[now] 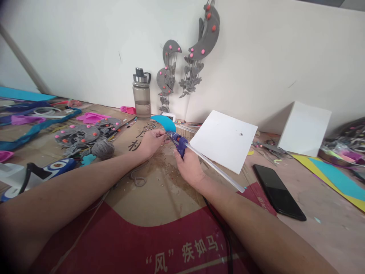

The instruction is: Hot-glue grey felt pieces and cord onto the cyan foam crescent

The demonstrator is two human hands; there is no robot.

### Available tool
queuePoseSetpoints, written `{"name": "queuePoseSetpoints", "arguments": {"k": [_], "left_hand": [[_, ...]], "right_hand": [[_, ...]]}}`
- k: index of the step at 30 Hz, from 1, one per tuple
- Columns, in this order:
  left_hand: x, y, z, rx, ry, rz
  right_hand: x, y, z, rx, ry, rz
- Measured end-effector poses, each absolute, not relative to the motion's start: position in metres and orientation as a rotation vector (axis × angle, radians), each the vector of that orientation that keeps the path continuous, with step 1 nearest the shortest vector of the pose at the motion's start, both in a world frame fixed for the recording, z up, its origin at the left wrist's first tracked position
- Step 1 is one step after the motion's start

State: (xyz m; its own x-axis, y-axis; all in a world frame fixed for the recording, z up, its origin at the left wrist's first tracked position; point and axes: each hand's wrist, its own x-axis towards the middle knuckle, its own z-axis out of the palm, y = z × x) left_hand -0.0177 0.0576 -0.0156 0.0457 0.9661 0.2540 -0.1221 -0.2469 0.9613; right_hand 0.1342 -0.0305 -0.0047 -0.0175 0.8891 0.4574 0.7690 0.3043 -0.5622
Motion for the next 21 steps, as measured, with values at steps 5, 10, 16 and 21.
{"name": "queuePoseSetpoints", "arguments": {"k": [5,10,16,21], "left_hand": [[-0.0176,0.0576,-0.0157,1.312,0.934,1.402],[-0.0175,0.0582,-0.0159,1.297,0.926,1.403],[-0.0175,0.0602,-0.0170,1.296,0.931,1.393],[-0.0179,0.0609,-0.0188,1.316,0.935,1.389]], "right_hand": [[0.1341,-0.0308,-0.0039,-1.503,-1.807,0.199],[0.1347,-0.0306,-0.0048,-1.502,-1.811,0.195],[0.1349,-0.0310,-0.0056,-1.505,-1.806,0.189],[0.1341,-0.0320,-0.0042,-1.510,-1.809,0.203]]}}
